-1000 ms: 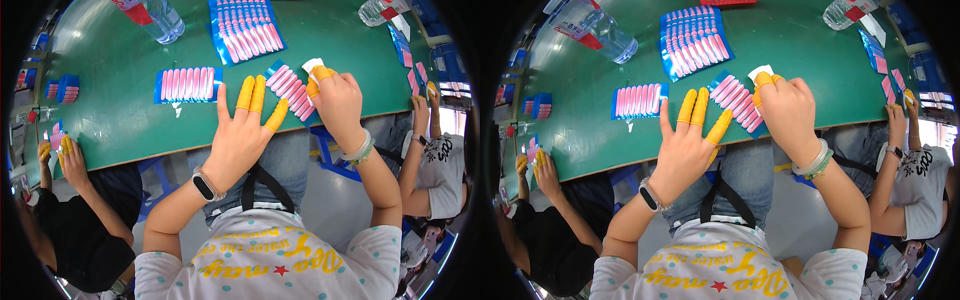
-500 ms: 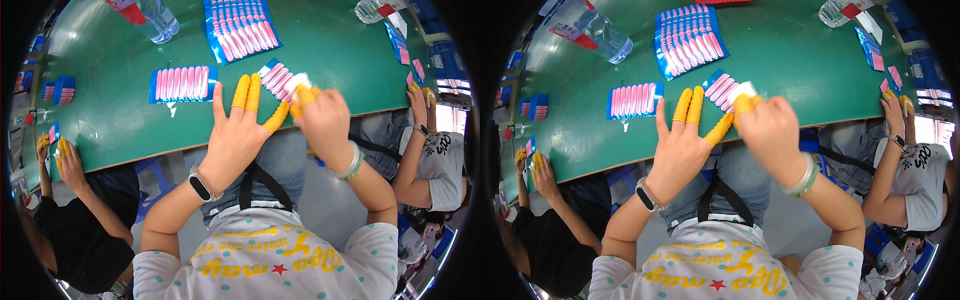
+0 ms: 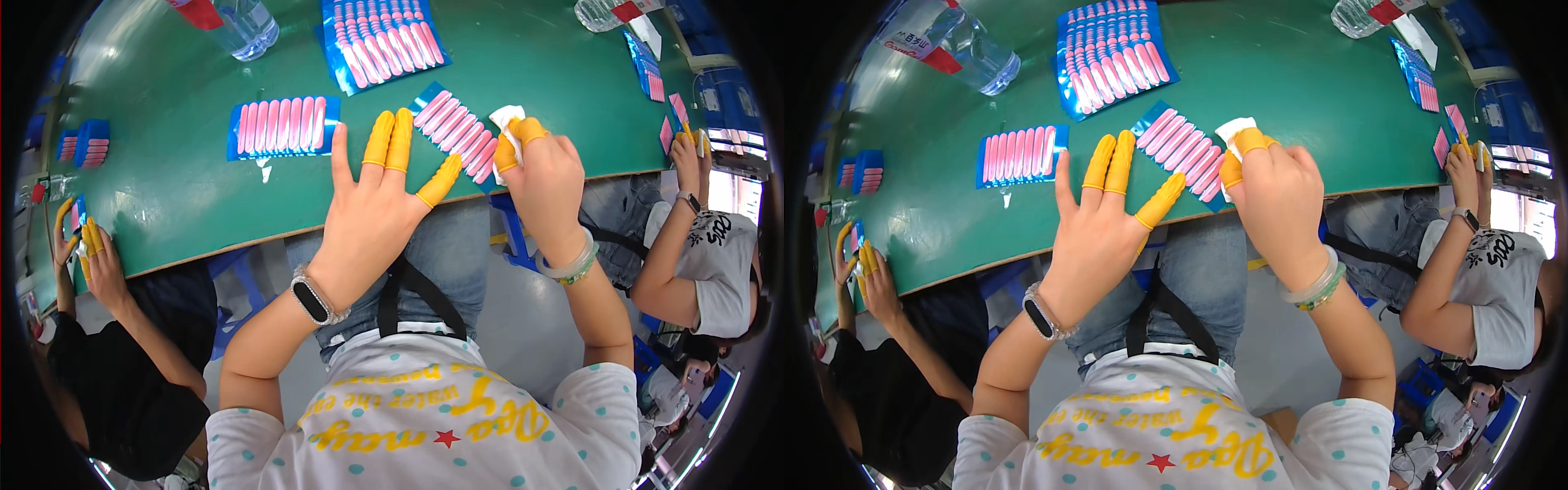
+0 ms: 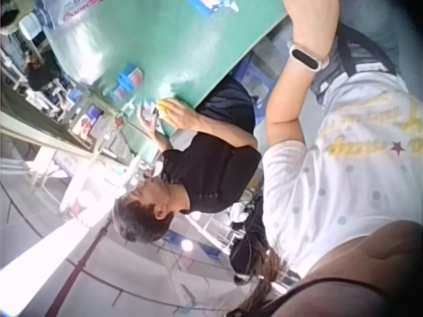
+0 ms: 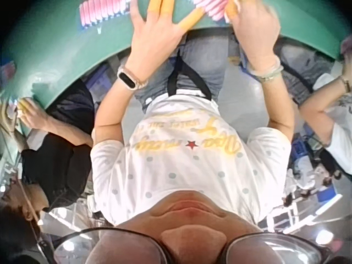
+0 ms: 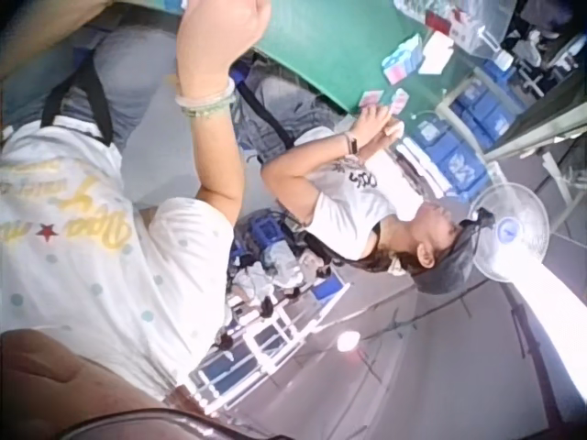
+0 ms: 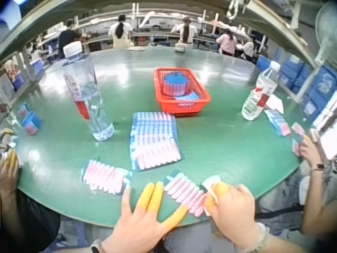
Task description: The person wipes small plastic components with a damp cloth and water, then organizes them on a green assembly table.
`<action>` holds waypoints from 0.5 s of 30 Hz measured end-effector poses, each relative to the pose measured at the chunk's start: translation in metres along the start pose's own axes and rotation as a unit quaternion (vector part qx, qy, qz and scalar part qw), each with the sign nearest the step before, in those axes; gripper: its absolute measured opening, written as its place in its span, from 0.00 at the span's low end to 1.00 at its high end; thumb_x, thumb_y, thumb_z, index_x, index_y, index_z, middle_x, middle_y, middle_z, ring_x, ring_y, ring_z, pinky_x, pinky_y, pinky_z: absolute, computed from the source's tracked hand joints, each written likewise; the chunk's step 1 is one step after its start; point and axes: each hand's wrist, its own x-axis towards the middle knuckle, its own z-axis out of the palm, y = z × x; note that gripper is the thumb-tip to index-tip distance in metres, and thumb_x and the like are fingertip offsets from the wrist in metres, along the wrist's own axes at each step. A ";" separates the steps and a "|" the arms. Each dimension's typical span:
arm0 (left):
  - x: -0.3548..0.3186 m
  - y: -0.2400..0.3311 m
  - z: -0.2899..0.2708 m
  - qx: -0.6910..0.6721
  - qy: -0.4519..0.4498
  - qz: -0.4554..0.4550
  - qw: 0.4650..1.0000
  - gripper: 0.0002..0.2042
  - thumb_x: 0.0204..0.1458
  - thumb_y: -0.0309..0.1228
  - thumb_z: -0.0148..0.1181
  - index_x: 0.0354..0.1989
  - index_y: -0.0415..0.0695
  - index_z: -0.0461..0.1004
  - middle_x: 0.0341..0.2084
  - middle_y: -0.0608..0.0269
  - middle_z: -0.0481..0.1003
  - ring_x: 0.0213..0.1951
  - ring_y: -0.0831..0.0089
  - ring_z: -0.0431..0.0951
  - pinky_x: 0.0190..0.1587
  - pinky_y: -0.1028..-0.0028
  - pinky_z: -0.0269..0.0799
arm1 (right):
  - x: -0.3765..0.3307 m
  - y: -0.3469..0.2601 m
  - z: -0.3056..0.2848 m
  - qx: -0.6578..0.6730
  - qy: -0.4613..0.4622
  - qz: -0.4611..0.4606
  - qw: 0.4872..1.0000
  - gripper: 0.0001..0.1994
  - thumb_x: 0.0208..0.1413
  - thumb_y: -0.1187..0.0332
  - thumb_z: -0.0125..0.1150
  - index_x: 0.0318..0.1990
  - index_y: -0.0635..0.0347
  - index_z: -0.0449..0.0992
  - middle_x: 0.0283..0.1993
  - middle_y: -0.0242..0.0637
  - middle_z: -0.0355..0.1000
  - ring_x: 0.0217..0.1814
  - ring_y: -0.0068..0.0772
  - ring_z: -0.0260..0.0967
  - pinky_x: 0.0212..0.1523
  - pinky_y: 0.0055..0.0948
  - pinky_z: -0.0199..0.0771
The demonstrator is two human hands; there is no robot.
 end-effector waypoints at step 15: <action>-0.001 -0.001 0.001 0.033 -0.004 0.003 0.999 0.25 0.55 0.35 0.56 0.63 0.69 0.69 0.65 0.39 0.62 0.66 0.52 0.62 0.68 0.35 0.40 | -0.032 -0.031 -0.018 0.224 -0.063 0.141 0.962 0.12 0.49 0.74 0.69 0.41 0.64 0.76 0.26 0.37 0.74 0.25 0.34 0.71 0.38 0.33 0.72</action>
